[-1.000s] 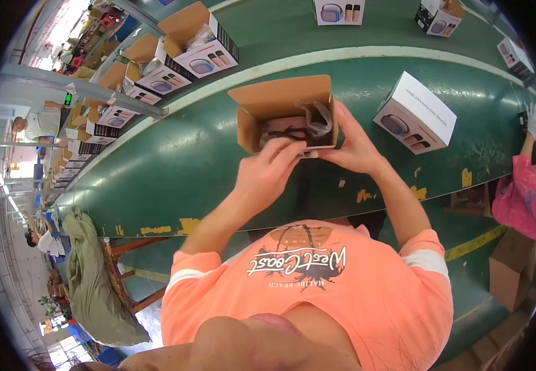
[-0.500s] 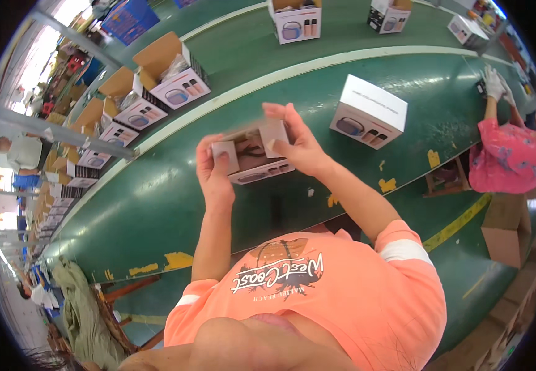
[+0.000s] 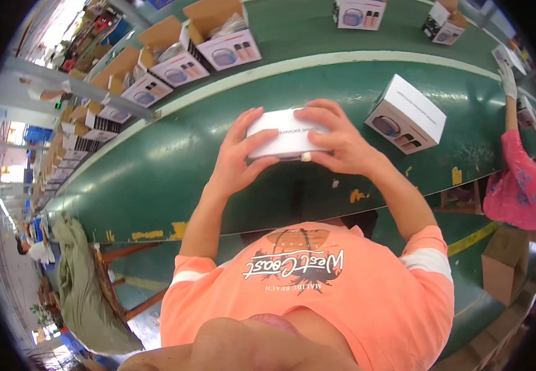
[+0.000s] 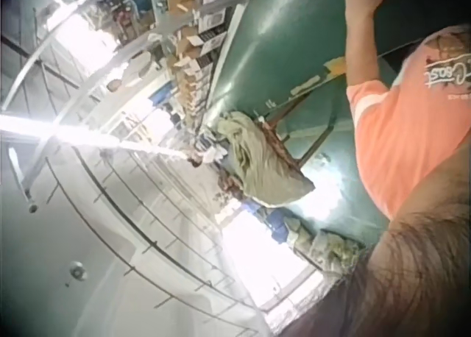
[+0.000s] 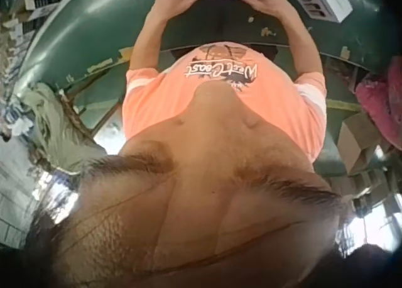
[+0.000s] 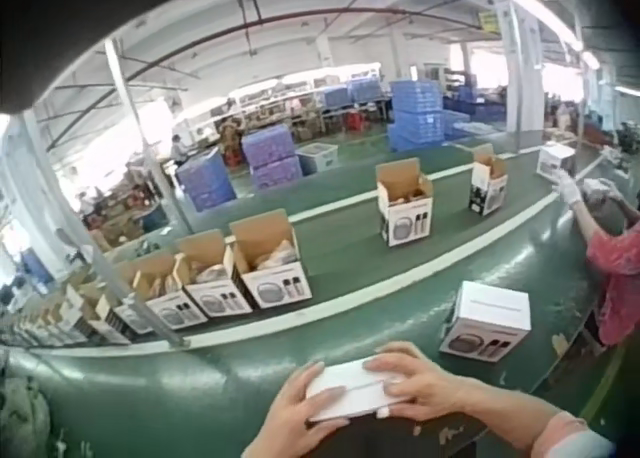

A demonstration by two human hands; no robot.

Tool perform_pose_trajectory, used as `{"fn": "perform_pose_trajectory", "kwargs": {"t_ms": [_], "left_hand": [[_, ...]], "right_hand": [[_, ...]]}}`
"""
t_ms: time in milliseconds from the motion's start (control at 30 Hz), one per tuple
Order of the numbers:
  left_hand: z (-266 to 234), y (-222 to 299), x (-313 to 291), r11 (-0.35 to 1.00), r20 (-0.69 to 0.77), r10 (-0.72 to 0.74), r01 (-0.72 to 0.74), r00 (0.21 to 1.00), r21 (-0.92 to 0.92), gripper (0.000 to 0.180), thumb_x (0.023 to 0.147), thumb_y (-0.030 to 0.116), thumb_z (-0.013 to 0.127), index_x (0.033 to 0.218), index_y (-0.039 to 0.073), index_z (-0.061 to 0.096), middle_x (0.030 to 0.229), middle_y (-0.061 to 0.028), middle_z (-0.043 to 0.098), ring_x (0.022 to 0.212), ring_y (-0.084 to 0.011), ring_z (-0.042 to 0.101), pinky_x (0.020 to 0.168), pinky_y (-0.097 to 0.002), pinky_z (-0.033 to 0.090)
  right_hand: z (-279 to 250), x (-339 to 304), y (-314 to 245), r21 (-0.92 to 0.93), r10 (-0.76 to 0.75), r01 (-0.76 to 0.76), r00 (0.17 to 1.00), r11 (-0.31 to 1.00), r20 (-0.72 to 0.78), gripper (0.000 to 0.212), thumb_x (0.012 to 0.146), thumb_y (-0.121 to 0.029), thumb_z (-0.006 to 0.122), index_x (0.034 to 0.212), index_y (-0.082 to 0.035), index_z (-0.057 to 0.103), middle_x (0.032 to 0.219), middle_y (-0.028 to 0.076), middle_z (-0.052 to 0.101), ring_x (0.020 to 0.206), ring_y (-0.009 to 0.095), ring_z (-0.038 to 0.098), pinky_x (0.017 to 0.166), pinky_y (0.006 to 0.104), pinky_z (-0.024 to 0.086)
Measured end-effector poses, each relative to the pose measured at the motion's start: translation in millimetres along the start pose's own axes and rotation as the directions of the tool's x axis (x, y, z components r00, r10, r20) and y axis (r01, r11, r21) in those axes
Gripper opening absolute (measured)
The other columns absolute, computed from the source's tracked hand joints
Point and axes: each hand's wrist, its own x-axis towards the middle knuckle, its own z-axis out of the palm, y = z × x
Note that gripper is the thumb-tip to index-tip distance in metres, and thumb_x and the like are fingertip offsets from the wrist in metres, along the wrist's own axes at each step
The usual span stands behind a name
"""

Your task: The person fastens a strap around their waist by hand. They then take packaged items from open boxes on the conveyor belt, insert them into white product boxes, close the boxes, and stack them on the table.

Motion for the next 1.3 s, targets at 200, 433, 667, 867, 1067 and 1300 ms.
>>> {"fn": "perform_pose_trajectory", "kwargs": {"t_ms": [200,433,667,867,1067,1300], "left_hand": [[-9,2,3,0.998,0.015,-0.006,0.005,1.0,0.059,0.043,0.083,0.024,0.079,0.125,0.026,0.072,0.146,-0.0223,0.05,0.134,-0.0446,0.048,0.109,-0.0506,0.043],[-25,0,0,0.933,0.136,0.064,-0.108,0.989,0.344,0.054,0.085,0.032,0.077,0.137,0.03,0.063,0.151,-0.0187,0.045,0.14,-0.0423,0.041,0.113,-0.0533,0.037],[-40,-1,-4,0.884,0.199,0.144,-0.216,0.969,0.414,0.057,0.082,0.037,0.078,0.136,0.026,0.063,0.149,-0.0151,0.05,0.135,-0.0403,0.049,0.107,-0.0469,0.048],[-95,-85,51,0.931,-0.01,-0.003,0.007,1.0,0.365,0.035,0.093,0.02,0.065,0.127,0.013,0.064,0.143,-0.0184,0.054,0.113,-0.0422,0.063,0.089,-0.0469,0.056],[-137,-181,130,0.716,-0.245,-0.241,0.343,0.939,0.608,0.036,0.092,0.022,0.067,0.125,0.007,0.063,0.128,-0.0202,0.06,0.106,-0.0408,0.066,0.087,-0.0489,0.055],[-133,-165,114,0.739,-0.251,-0.153,0.279,0.956,0.613,0.028,0.089,0.027,0.072,0.11,0.008,0.069,0.117,-0.0133,0.064,0.095,-0.04,0.068,0.079,-0.0488,0.056]], "right_hand": [[-3,21,-7,-0.047,0.034,-0.031,0.997,0.998,0.063,0.02,0.084,-0.013,0.074,0.09,-0.004,0.057,0.141,0.013,0.056,0.127,0.043,0.045,0.105,0.0528,0.04],[-3,27,-17,-0.175,0.078,-0.052,0.986,0.983,0.145,0.023,0.081,-0.014,0.076,0.088,-0.003,0.056,0.145,0.013,0.05,0.13,0.045,0.042,0.106,0.0544,0.041],[5,35,-37,-0.33,-0.021,0.083,0.982,0.94,0.187,0.037,0.068,-0.004,0.082,0.094,-0.005,0.055,0.146,0.014,0.048,0.134,0.048,0.04,0.104,0.0555,0.044],[-2,30,-62,-0.387,0.113,-0.04,0.979,0.921,0.169,0.035,0.069,-0.009,0.081,0.096,-0.003,0.06,0.143,0.016,0.049,0.128,0.049,0.044,0.099,0.0575,0.042],[-23,-10,-102,-0.669,0.312,-0.311,0.942,0.675,-0.124,0.028,0.074,-0.01,0.078,0.095,0.001,0.064,0.142,0.017,0.051,0.132,0.047,0.042,0.103,0.0585,0.037],[0,-15,-132,-0.701,0.134,-0.329,0.938,0.633,-0.319,0.021,0.071,-0.002,0.074,0.087,0.005,0.062,0.133,0.018,0.058,0.129,0.043,0.048,0.105,0.0578,0.035]]}}
